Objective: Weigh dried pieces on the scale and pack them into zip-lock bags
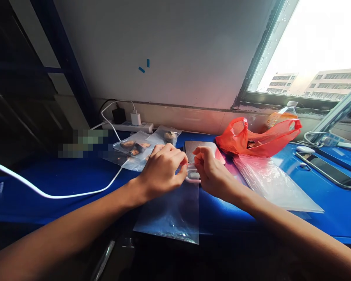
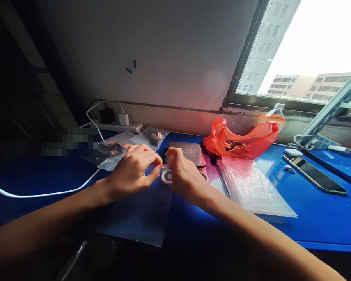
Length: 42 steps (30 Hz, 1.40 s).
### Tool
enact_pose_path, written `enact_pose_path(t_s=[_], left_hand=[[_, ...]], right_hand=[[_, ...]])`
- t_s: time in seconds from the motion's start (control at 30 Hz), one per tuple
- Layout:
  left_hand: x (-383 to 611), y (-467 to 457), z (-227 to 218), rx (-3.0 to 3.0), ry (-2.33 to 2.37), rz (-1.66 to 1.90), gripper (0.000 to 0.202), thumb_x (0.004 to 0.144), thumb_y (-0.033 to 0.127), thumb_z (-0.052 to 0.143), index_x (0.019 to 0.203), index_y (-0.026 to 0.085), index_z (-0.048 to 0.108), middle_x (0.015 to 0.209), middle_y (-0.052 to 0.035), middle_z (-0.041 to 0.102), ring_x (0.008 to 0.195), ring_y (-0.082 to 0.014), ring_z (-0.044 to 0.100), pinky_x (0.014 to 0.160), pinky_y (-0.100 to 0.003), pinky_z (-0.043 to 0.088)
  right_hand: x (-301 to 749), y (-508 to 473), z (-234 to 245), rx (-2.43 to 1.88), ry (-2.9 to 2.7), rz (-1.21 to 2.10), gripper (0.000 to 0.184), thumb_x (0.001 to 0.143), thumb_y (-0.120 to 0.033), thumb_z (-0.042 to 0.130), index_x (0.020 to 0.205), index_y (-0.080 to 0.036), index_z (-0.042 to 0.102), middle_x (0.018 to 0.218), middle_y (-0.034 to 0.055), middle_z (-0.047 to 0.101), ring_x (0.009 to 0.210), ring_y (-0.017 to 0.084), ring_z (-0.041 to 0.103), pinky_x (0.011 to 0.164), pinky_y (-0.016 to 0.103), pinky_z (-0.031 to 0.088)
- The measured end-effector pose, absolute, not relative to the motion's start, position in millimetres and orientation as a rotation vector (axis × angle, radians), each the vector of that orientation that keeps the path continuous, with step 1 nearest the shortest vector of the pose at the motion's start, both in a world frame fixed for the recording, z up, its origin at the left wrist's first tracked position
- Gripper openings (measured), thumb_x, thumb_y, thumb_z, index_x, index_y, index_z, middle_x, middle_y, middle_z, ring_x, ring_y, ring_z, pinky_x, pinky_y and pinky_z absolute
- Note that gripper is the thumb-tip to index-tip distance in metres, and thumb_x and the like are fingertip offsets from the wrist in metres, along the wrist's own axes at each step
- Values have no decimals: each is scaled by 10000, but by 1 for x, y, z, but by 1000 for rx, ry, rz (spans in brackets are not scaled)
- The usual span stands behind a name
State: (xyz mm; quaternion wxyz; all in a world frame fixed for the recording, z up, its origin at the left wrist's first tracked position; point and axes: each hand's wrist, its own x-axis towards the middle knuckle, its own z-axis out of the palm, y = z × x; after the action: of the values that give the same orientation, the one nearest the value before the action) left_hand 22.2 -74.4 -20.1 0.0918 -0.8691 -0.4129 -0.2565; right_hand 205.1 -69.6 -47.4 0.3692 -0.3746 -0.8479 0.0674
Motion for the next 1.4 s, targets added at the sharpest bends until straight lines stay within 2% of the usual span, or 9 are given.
enact_pose_path(t_s=[0.27,0.43,0.57,0.7,0.87,1.1,1.23,1.4], left_hand=[[20,-71,-26,-2675,-1206,-738,182,899,208,431,893,147,602,888,-79,643,903,-233,555,792,-371,456],[21,-72,-28,-2678,-1147,-828,152,886,212,465,862,151,602,865,-71,639,887,-228,561,780,-362,460],[23,-72,-30,-2672,-1111,-875,156,874,224,479,843,147,611,836,-70,642,882,-224,564,776,-350,461],[24,-72,-29,-2666,-1105,-874,158,865,235,491,818,148,614,823,-67,639,864,-220,561,755,-341,453],[21,-72,-25,-2680,-1146,-923,131,854,217,506,820,163,621,793,-37,643,832,-203,550,764,-341,437],[22,-73,-23,-2747,-1172,-932,108,837,223,530,831,179,628,794,-16,655,812,-188,564,770,-342,412],[19,-71,-19,-2739,-1286,-964,158,861,290,522,857,186,640,781,-13,663,758,-179,582,756,-345,409],[9,-67,-12,-2724,-1356,-1126,164,861,274,518,816,181,645,776,-4,674,747,-154,599,690,-283,414]], right_hand=[[202,-67,-48,-810,-2110,232,447,779,-49,447,1189,-194,344,891,34,547,771,121,549,693,265,493],[199,-68,-50,-820,-2087,170,403,772,-39,433,1144,-185,379,797,7,563,699,112,550,669,252,473],[195,-72,-51,-937,-2085,97,335,755,-47,437,1054,-193,401,785,30,604,674,146,567,610,271,439],[193,-75,-50,-951,-2071,105,285,769,-53,435,1009,-205,403,829,57,631,723,165,600,627,284,450],[199,-71,-42,-951,-1993,205,299,785,-114,505,1049,-206,400,729,-6,590,663,131,580,626,263,470],[202,-74,-37,-868,-2087,161,185,831,-111,427,999,-190,426,734,-2,571,628,103,535,582,227,442],[210,-75,-28,-928,-2020,152,157,808,-106,462,940,-192,466,725,-6,571,629,100,533,567,218,427],[231,-67,-12,-999,-1967,203,109,792,-137,538,890,-184,548,715,-10,582,638,97,538,597,227,435]])
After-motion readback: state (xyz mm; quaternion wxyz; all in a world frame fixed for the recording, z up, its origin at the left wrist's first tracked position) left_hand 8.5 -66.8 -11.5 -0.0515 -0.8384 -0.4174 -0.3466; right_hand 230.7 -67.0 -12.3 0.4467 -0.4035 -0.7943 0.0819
